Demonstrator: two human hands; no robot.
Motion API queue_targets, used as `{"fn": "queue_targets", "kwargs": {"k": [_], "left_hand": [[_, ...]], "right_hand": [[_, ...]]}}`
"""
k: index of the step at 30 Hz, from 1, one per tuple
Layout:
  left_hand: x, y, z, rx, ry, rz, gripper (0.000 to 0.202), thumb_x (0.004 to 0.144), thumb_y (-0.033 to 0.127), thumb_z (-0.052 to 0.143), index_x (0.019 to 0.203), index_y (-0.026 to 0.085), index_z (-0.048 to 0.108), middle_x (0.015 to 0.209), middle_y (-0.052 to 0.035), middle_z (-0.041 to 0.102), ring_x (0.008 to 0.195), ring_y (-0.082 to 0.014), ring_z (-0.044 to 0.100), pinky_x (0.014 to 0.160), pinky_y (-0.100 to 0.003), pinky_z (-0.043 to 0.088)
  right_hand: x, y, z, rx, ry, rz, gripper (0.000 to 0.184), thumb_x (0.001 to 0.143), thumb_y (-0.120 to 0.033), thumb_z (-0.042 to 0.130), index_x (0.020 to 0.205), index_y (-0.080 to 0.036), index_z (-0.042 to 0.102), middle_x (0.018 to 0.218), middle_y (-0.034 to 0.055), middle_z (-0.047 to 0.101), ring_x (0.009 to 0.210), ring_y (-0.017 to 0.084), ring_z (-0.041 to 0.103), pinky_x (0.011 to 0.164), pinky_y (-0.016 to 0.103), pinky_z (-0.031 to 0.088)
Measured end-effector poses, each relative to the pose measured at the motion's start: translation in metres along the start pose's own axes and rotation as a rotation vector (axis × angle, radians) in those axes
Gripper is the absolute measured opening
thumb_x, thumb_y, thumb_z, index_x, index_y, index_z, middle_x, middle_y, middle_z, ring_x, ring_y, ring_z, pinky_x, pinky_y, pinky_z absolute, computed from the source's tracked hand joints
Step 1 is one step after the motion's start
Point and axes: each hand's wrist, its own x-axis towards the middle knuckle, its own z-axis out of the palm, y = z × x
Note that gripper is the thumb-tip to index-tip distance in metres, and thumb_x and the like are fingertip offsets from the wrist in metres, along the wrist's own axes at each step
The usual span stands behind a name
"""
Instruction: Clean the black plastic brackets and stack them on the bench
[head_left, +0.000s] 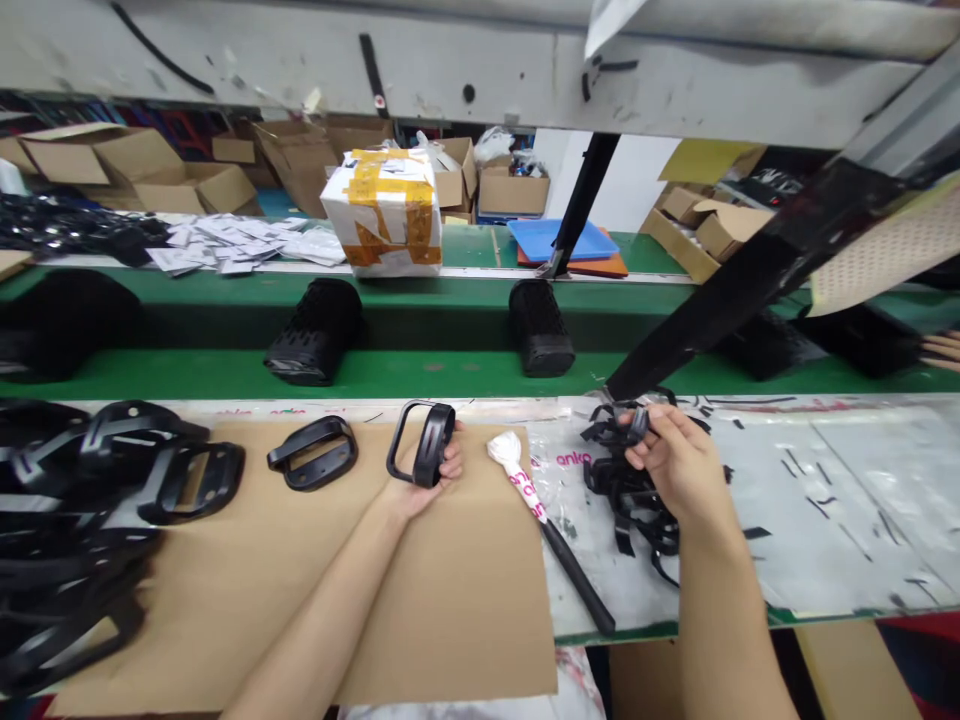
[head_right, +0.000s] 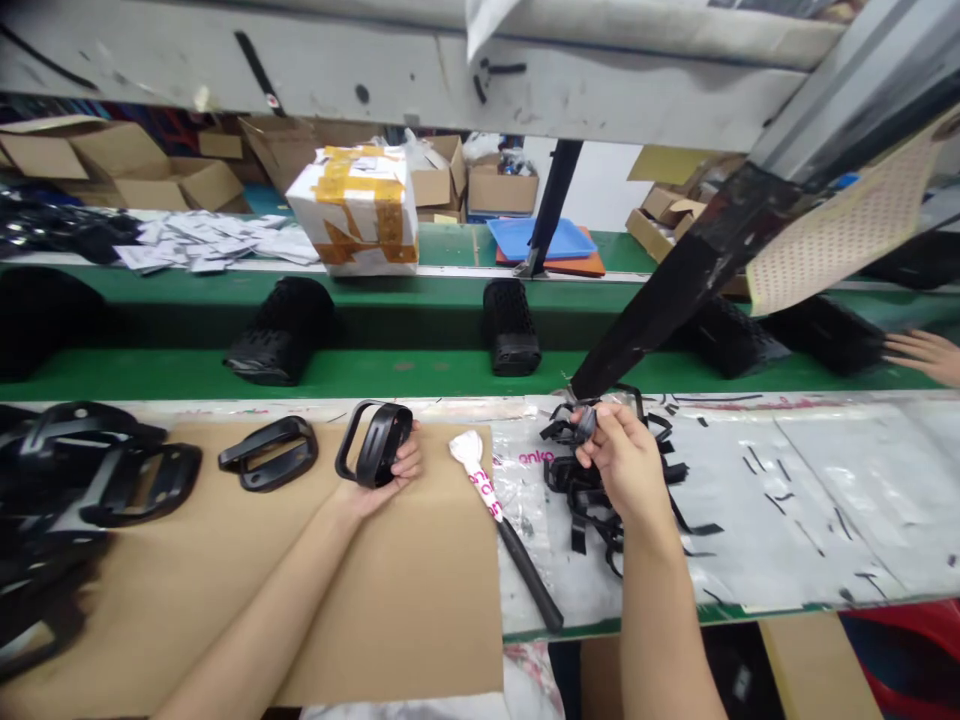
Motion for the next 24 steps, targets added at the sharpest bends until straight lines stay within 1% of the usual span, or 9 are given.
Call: {"fn": "queue_targets", "kwargs": {"k": [2,4,8,11,13,15,17,20,24], "left_hand": [[-0.003,0.001,0.000,0.057,-0.002,0.022,0.018,0.089,0.017,0.061,0.103,0.012,0.071,0.070,-0.0015,0.055,0.052,-0.0088,0.047,0.051,-0.020,0.038],[-0.003,0.000,0.000,0.110,0.040,0.020,0.022,0.089,0.025,0.068,0.106,0.013,0.072,0.077,-0.0038,0.061,0.056,-0.0098,0.051,0.052,-0.021,0.040],[-0.001,-0.004,-0.004,0.203,0.145,0.085,0.042,0.081,0.042,0.083,0.110,0.013,0.073,0.079,-0.0027,0.065,0.059,-0.0101,0.055,0.053,-0.021,0.042],[-0.001,-0.008,-0.007,0.199,0.100,0.060,0.054,0.074,0.042,0.089,0.116,0.013,0.072,0.078,-0.0005,0.065,0.059,-0.0092,0.054,0.054,-0.021,0.042],[0.000,-0.010,-0.008,0.187,0.083,0.025,0.057,0.073,0.044,0.090,0.117,0.013,0.072,0.077,0.0000,0.066,0.057,-0.0088,0.053,0.052,-0.021,0.041],[0.001,-0.012,-0.008,0.193,0.125,0.068,0.053,0.073,0.045,0.089,0.112,0.014,0.073,0.079,-0.0010,0.068,0.059,-0.0100,0.055,0.054,-0.021,0.043],[0.003,-0.017,-0.008,0.220,0.175,0.136,0.047,0.074,0.046,0.088,0.106,0.014,0.073,0.083,-0.0026,0.071,0.065,-0.0123,0.060,0.059,-0.022,0.046],[0.007,-0.026,-0.008,0.259,0.183,0.208,0.043,0.076,0.048,0.085,0.101,0.015,0.073,0.090,-0.0042,0.073,0.076,-0.0163,0.065,0.068,-0.024,0.050],[0.012,-0.036,-0.008,0.313,0.137,0.240,0.044,0.072,0.050,0.088,0.094,0.016,0.071,0.085,-0.0024,0.071,0.074,-0.0156,0.064,0.070,-0.026,0.050]], "right_hand": [[-0.006,-0.001,0.009,0.091,0.002,0.042,0.043,0.074,-0.058,0.084,0.083,-0.023,0.059,0.072,-0.0010,0.068,0.039,0.006,0.039,0.034,0.019,0.032],[-0.013,-0.001,0.018,0.057,0.007,0.010,0.042,0.076,-0.058,0.085,0.084,-0.023,0.063,0.069,-0.0022,0.066,0.034,0.004,0.036,0.031,0.018,0.028],[-0.026,-0.005,0.032,0.096,0.047,-0.043,0.038,0.078,-0.052,0.087,0.088,-0.022,0.067,0.066,-0.0030,0.066,0.032,0.004,0.041,0.029,0.017,0.033],[-0.035,-0.004,0.043,0.228,0.105,-0.024,0.036,0.077,-0.048,0.088,0.091,-0.021,0.069,0.064,-0.0037,0.067,0.031,0.004,0.042,0.028,0.015,0.033],[-0.042,0.003,0.054,0.281,0.080,0.027,0.039,0.072,-0.047,0.091,0.093,-0.022,0.071,0.066,-0.0021,0.070,0.033,0.006,0.050,0.031,0.017,0.041],[-0.053,0.015,0.071,0.291,-0.013,0.086,0.043,0.068,-0.044,0.094,0.099,-0.022,0.072,0.074,0.0016,0.076,0.043,0.012,0.064,0.041,0.023,0.055],[-0.066,0.028,0.091,0.264,-0.127,0.107,0.040,0.072,-0.040,0.093,0.102,-0.022,0.074,0.086,0.0052,0.079,0.061,0.019,0.075,0.060,0.033,0.066],[-0.088,0.041,0.121,0.184,-0.219,-0.009,0.021,0.083,-0.039,0.085,0.092,-0.022,0.074,0.097,0.0077,0.079,0.086,0.024,0.079,0.083,0.040,0.067],[-0.108,0.049,0.142,0.134,-0.132,-0.142,0.015,0.092,-0.039,0.076,0.097,-0.026,0.071,0.102,0.0049,0.077,0.099,0.022,0.076,0.091,0.036,0.063]]}}
